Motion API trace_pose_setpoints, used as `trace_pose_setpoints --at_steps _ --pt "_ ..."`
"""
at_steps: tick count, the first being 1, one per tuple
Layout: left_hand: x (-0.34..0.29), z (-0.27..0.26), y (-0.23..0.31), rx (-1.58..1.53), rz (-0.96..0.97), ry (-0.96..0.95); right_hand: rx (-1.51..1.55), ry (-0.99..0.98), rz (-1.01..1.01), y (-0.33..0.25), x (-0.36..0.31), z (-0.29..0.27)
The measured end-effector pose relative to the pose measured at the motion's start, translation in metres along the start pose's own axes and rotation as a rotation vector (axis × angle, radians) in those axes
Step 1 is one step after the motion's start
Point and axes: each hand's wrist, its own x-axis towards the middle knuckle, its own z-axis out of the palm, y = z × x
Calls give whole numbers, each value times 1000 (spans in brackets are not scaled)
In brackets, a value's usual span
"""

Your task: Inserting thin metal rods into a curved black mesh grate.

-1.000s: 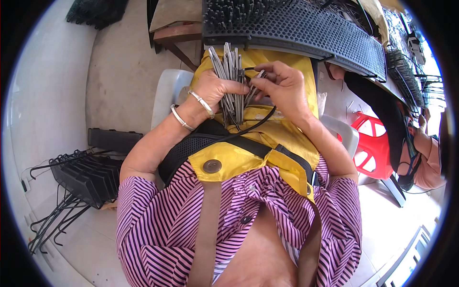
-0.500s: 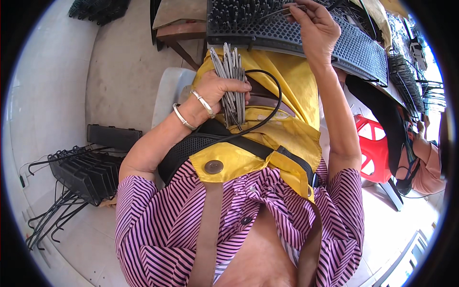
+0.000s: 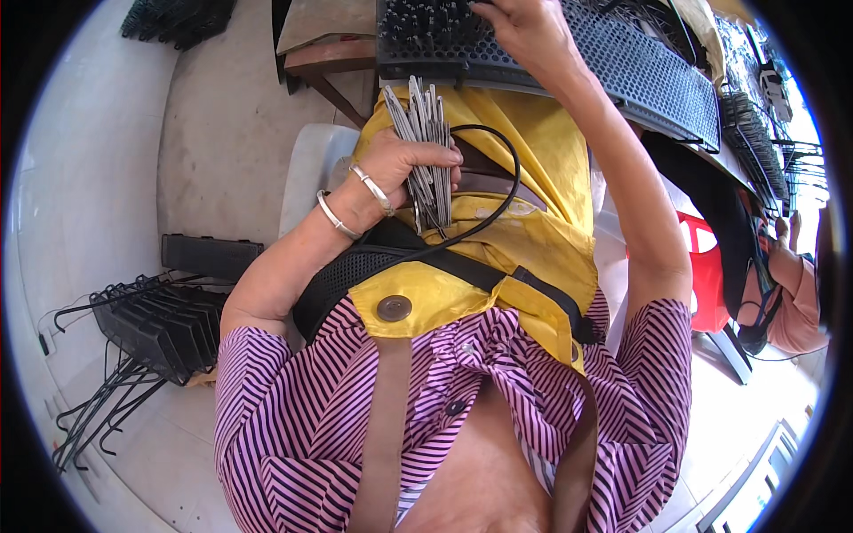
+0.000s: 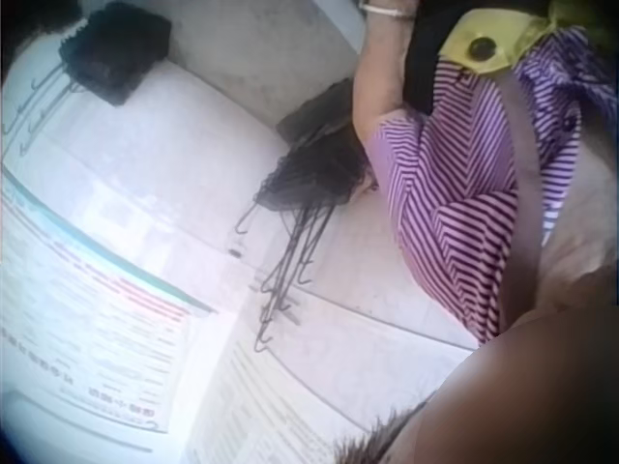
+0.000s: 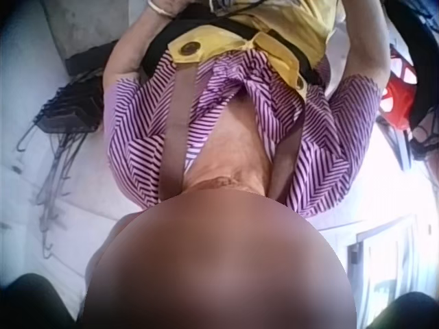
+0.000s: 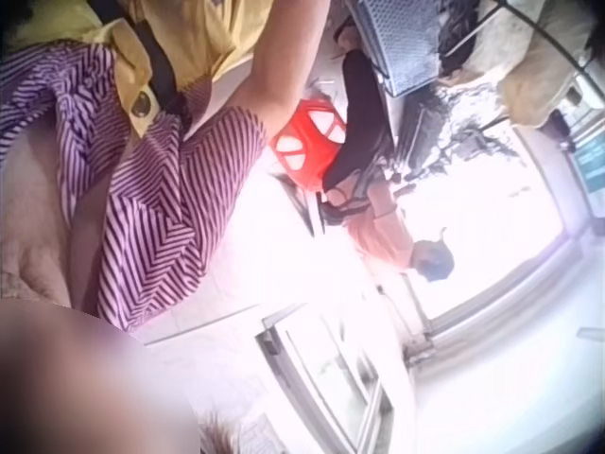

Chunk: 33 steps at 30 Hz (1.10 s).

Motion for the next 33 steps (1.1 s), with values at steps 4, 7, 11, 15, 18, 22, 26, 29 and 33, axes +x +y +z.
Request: trace_pose_setpoints --at_steps 4,7,11,15,18,22,26,29,33 --pt "0 0 0 -15 16 -27 -78 -75 5 -2 9 1" --pt "1 1 0 -15 8 -21 -91 -61 -4 6 6 3" --pt "0 0 1 -17 0 -37 -94 -12 26 3 3 2" --pt "-2 2 4 -91 -48 -79 -29 124 56 3 5 7" --pt "-1 -1 4 -85 -75 -90 8 130 44 8 3 8" --pt "1 -1 3 -1 -58 -67 219 158 -113 12 3 12" --pt "2 -3 2 2 -34 -89 -82 63 -281 6 -2 14" --pt "0 2 4 -24 -6 -49 -352 -169 -279 2 -10 12" --pt "-2 6 7 24 -10 -33 -347 151 -400 -15 -22 3"
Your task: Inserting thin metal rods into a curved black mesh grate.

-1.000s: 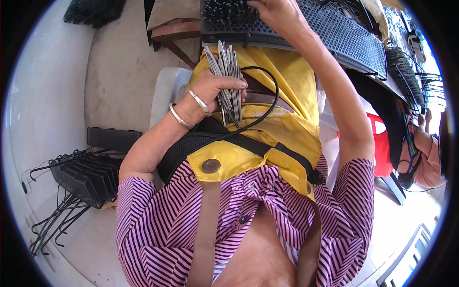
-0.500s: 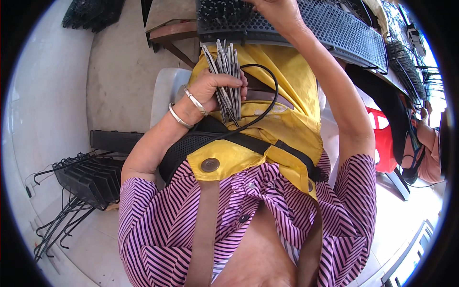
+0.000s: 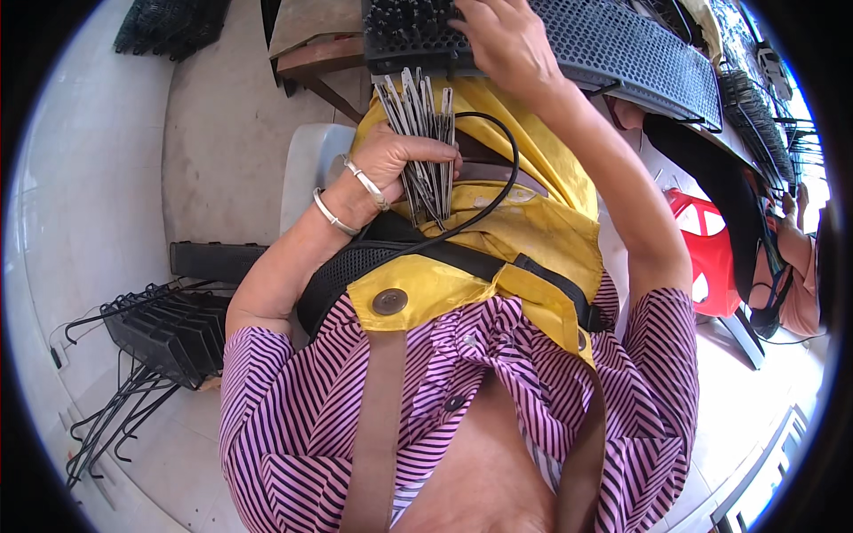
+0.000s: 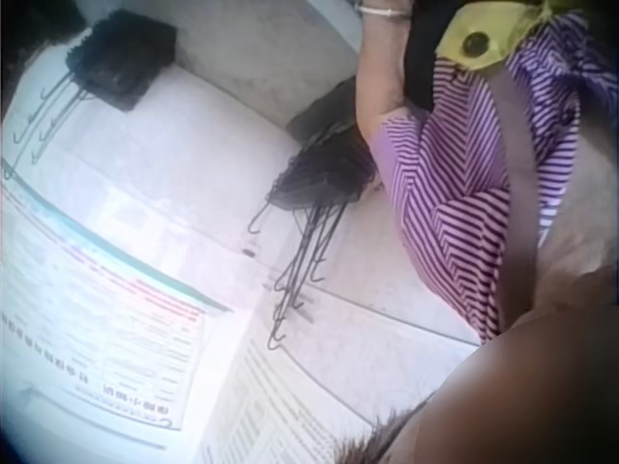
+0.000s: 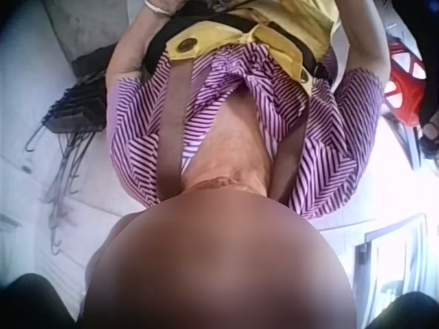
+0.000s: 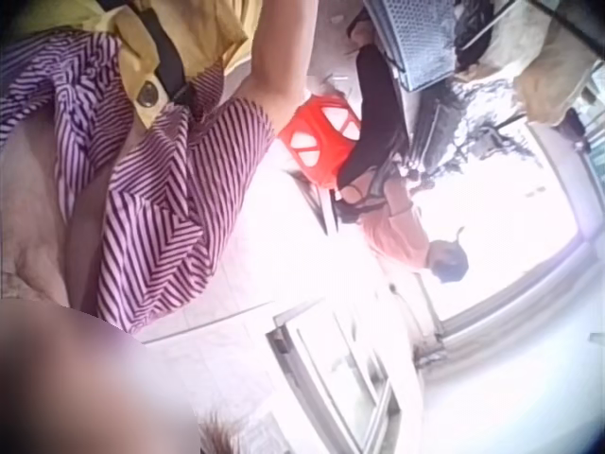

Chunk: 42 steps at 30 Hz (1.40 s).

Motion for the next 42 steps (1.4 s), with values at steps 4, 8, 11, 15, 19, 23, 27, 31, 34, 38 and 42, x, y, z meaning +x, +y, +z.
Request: trace_pose_setpoints --at_steps 4,8,11,15,19,23,27,31,34,38,42 --pt "-3 1 -1 9 21 15 291 -133 611 -47 -24 -19" --pt "-2 8 -2 52 38 44 997 -502 1353 -77 -28 -32" --pt "0 8 -4 113 165 42 1077 -389 1448 -86 -32 -29" --pt "-2 5 -4 125 180 30 1203 -215 1574 -91 -36 -31" --pt "-2 6 -3 165 178 41 1169 -203 1578 -93 -38 -35" --pt "-2 3 -4 155 176 31 1092 -345 1549 -91 -37 -44" --pt "-2 0 -5 159 148 44 1164 -310 1624 -90 -41 -48" --pt "-1 3 -6 161 175 62 1128 -178 1621 -83 -34 -50" --pt "-2 7 -4 195 170 82 1083 -173 1567 -75 -34 -47" --pt "-1 6 -5 161 143 105 1050 -226 1536 -67 -38 -44" --pt "-4 2 -3 128 48 146 1007 67 1454 -35 -39 -51"
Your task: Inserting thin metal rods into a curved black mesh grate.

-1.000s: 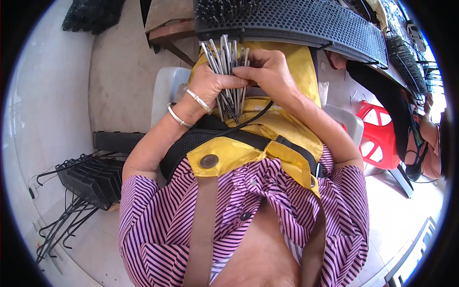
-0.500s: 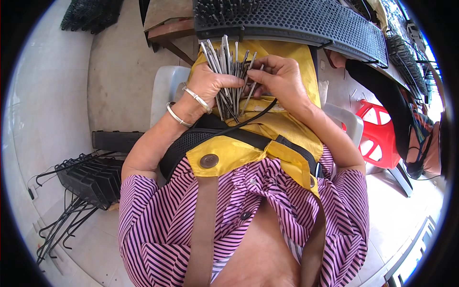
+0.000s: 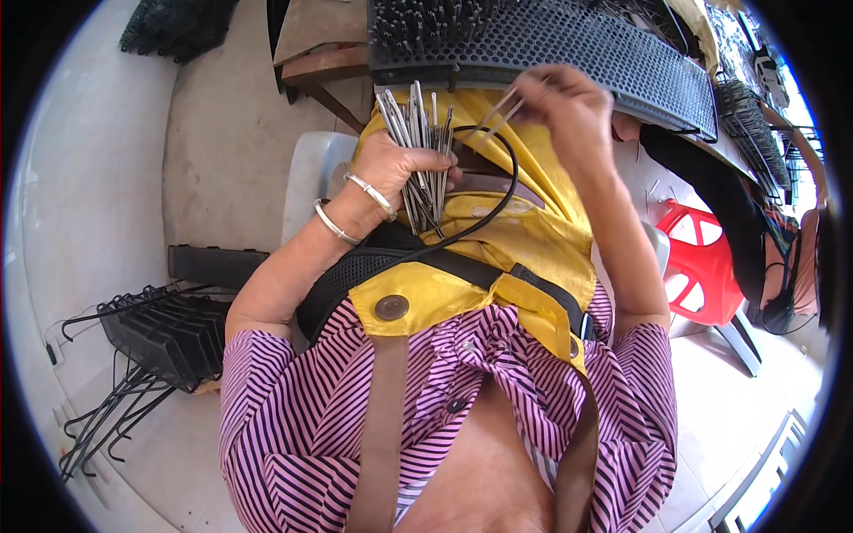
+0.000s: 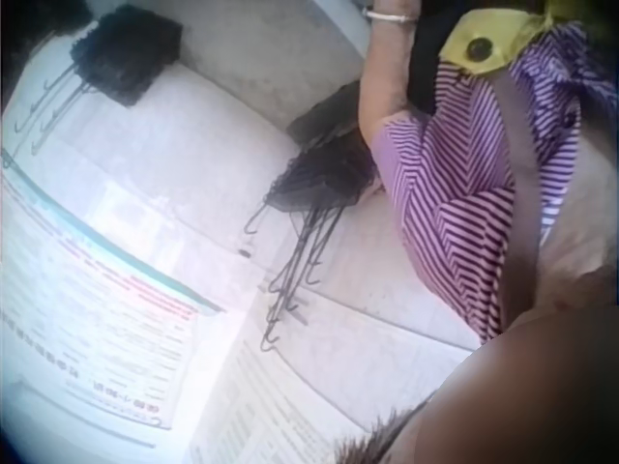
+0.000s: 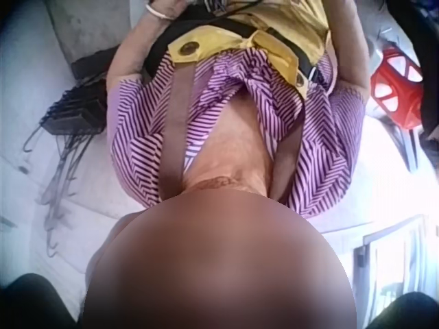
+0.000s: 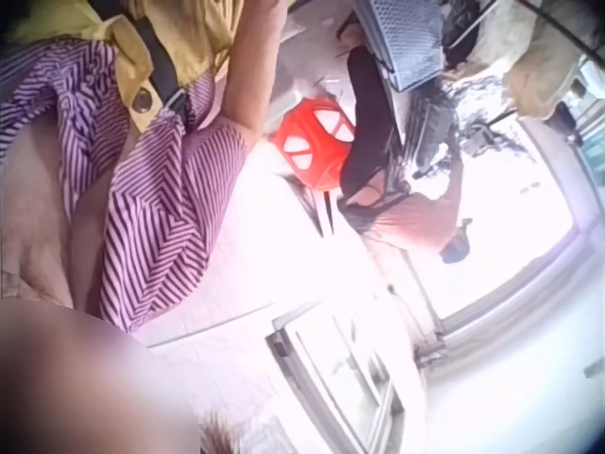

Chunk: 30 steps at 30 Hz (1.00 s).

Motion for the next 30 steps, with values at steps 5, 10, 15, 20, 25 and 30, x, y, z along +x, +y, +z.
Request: trace_pose_setpoints --at_steps 5,10,15,20,25,30 --pt "5 -3 -4 -63 -53 -57 63 101 -287 -12 44 -10" --pt "5 -3 -5 -81 -36 -49 -97 144 -442 -10 67 21" --pt "5 -6 -7 -115 -34 -57 -458 85 -684 -12 67 35" --pt "6 -6 -7 -132 -60 -66 -625 -94 -707 -19 72 43" --pt "6 -7 -8 -122 -53 -77 -817 -177 -949 -16 85 45" --pt "6 -7 -7 -123 -77 -90 -836 -178 -862 -19 80 44"
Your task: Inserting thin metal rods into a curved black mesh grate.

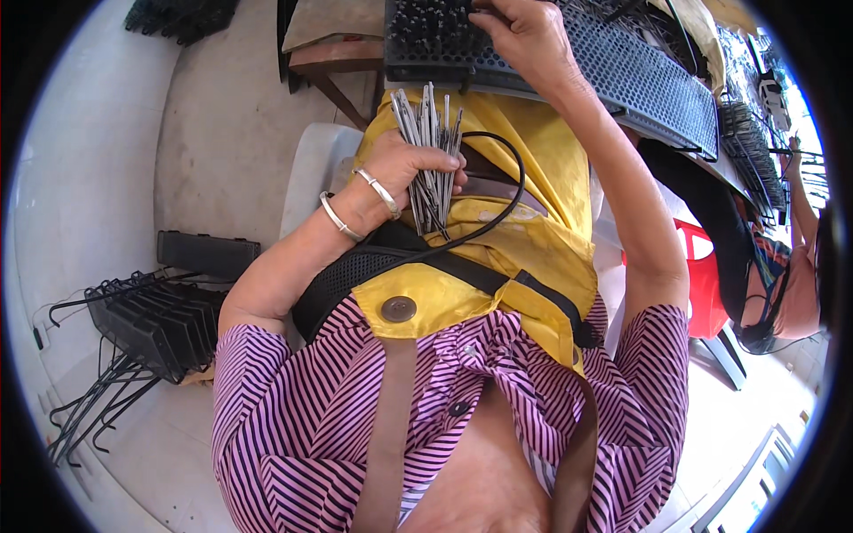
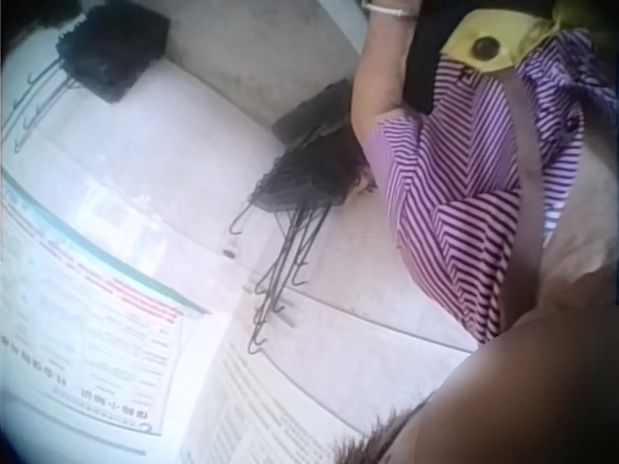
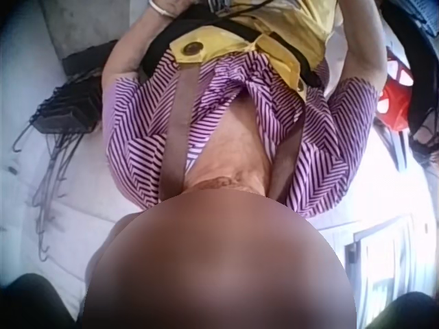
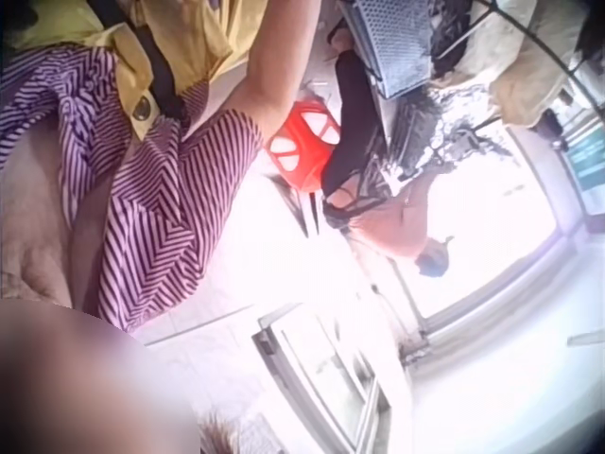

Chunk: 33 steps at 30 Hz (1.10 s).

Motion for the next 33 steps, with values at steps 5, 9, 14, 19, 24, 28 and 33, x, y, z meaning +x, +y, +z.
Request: trace_pose_setpoints --at_steps 5,9,14,19,24,28,33 --pt "-1 1 0 -23 22 5 -11 81 3 -10 -20 -8" --pt "0 -1 1 -63 -3 -28 198 38 420 -36 -70 -7" --pt "3 1 1 -14 43 -41 921 -244 987 -68 -88 -4" --pt "0 7 4 26 77 -51 841 -191 919 -63 -102 5" --pt "1 6 2 -48 114 -59 786 -224 1007 -68 -100 -6" --pt "2 7 3 -2 120 -55 836 -139 1001 -60 -96 -8" --pt "1 7 4 83 110 -52 938 -108 1028 -58 -96 -5"
